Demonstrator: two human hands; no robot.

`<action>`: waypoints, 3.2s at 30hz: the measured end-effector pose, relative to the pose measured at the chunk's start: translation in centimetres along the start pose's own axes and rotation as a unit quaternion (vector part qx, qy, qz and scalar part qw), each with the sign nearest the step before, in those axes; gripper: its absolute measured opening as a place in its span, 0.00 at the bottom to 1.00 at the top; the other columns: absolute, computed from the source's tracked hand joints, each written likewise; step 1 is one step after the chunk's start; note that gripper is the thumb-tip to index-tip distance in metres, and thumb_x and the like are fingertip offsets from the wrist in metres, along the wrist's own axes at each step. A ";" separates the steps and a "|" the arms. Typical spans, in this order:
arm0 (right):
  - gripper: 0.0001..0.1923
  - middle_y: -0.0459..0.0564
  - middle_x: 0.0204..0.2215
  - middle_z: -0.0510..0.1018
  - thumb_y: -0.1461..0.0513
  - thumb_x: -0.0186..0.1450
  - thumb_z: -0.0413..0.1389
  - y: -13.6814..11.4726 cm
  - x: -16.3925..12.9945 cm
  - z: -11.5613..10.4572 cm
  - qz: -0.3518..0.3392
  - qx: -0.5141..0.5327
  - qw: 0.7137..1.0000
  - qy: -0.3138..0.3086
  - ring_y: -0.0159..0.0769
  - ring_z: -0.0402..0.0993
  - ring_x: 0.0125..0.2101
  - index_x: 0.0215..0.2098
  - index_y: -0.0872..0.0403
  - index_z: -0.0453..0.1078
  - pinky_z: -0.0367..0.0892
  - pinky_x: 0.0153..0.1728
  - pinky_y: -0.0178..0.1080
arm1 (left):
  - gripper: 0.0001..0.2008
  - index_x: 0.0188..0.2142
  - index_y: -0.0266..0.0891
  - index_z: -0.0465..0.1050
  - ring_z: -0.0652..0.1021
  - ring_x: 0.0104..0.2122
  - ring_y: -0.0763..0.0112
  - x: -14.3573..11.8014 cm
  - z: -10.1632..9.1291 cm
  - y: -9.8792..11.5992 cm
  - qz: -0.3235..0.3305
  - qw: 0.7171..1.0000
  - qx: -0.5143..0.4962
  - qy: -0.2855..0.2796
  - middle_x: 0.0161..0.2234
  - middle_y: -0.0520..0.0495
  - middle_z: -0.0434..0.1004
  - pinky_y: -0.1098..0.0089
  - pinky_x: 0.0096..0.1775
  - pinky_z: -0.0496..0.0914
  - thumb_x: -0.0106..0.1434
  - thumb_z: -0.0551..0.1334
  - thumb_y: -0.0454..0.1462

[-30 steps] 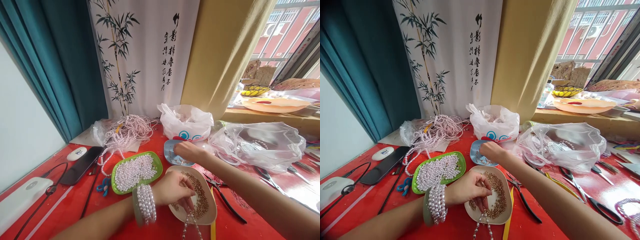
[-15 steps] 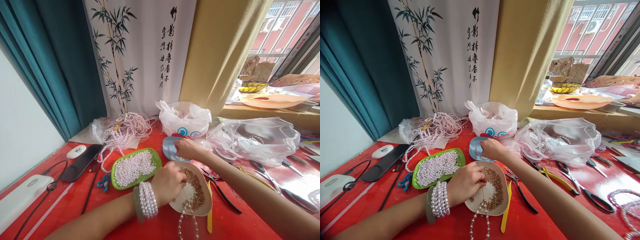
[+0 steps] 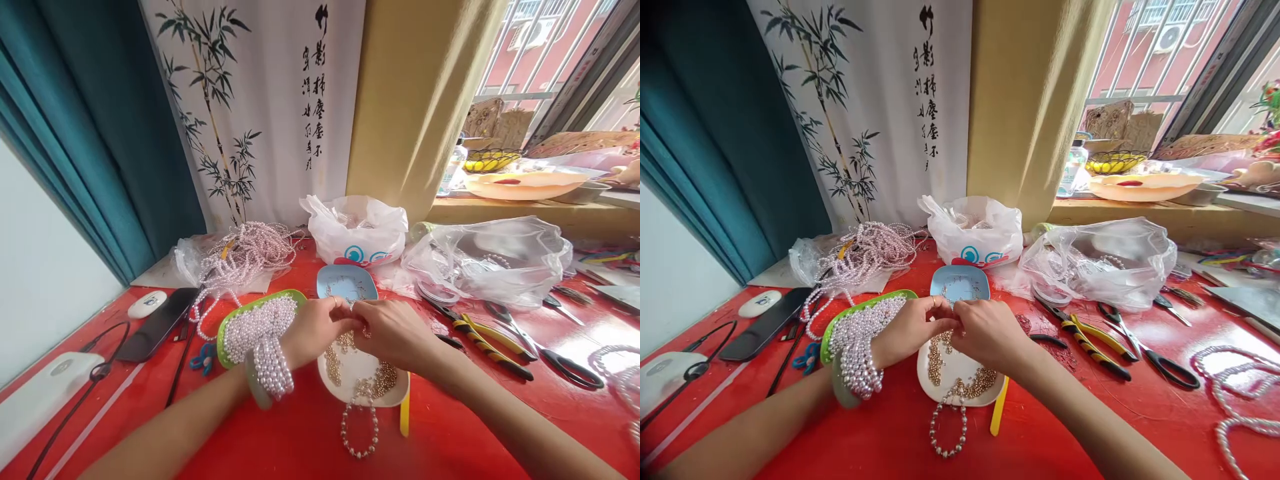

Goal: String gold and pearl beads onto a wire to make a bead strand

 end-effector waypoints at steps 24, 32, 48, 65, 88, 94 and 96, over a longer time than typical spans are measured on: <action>0.05 0.44 0.19 0.71 0.63 0.54 0.51 0.4 0.1 -0.5 0.043 0.349 0.936 0.027 0.27 0.65 0.21 0.22 0.55 0.65 0.58 0.21 0.30 | 0.06 0.28 0.34 0.70 0.72 0.30 0.72 0.0 -2.0 1.2 0.000 0.997 -0.066 -0.029 0.27 0.48 0.74 0.71 0.33 0.65 0.53 0.58 0.36; 0.08 0.46 0.24 0.73 0.58 0.56 0.53 1.1 0.6 1.2 0.068 0.475 0.876 -0.041 0.29 0.67 0.25 0.27 0.56 0.68 0.61 0.25 0.32 | 0.06 0.28 0.35 0.67 0.71 0.28 0.74 0.5 -2.6 0.5 -0.006 0.992 -0.122 -0.017 0.26 0.49 0.71 0.71 0.33 0.65 0.53 0.58 0.37; 0.08 0.45 0.20 0.71 0.60 0.56 0.50 2.1 0.6 0.7 0.083 0.462 0.883 -0.008 0.30 0.66 0.23 0.24 0.56 0.67 0.62 0.24 0.34 | 0.04 0.24 0.38 0.72 0.71 0.26 0.73 1.3 -5.8 -2.5 -0.014 0.979 0.192 -0.074 0.24 0.51 0.74 0.74 0.29 0.61 0.49 0.59 0.35; 0.07 0.45 0.20 0.70 0.61 0.55 0.51 1.8 0.6 0.7 0.077 0.457 0.886 -0.018 0.30 0.66 0.23 0.23 0.56 0.66 0.61 0.24 0.33 | 0.02 0.19 0.39 0.73 0.70 0.21 0.74 2.0 -5.2 -7.2 -0.043 0.975 0.172 -0.133 0.18 0.53 0.72 0.75 0.24 0.58 0.40 0.64 0.34; 0.06 0.45 0.19 0.71 0.64 0.54 0.48 -0.5 -1.3 -3.4 -0.006 0.184 0.962 0.202 0.30 0.65 0.20 0.21 0.53 0.63 0.60 0.23 0.32 | 0.11 0.26 0.31 0.72 0.74 0.27 0.77 0.8 -1.2 -2.9 -0.156 0.907 -0.390 -0.042 0.26 0.47 0.75 0.74 0.33 0.66 0.41 0.69 0.33; 0.05 0.45 0.19 0.71 0.65 0.54 0.48 -0.6 -1.3 -3.2 -0.011 0.181 0.962 0.203 0.29 0.64 0.20 0.21 0.53 0.62 0.60 0.23 0.32 | 0.11 0.25 0.31 0.72 0.73 0.27 0.78 0.7 -0.8 -2.7 -0.157 0.903 -0.397 -0.042 0.25 0.49 0.75 0.73 0.34 0.66 0.41 0.69 0.34; 0.05 0.45 0.18 0.70 0.65 0.54 0.49 -0.6 -1.4 -3.3 -0.012 0.182 0.961 0.207 0.29 0.64 0.19 0.21 0.53 0.61 0.59 0.22 0.32 | 0.11 0.25 0.31 0.72 0.73 0.27 0.77 0.7 -0.8 -2.7 -0.155 0.904 -0.397 -0.045 0.25 0.48 0.75 0.73 0.34 0.66 0.41 0.69 0.33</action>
Point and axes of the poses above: each hand's wrist, its own x-axis towards the middle knuckle, its own z-axis out of the palm, y = z × x, the point moved 8 cm from there along x, towards the middle knuckle
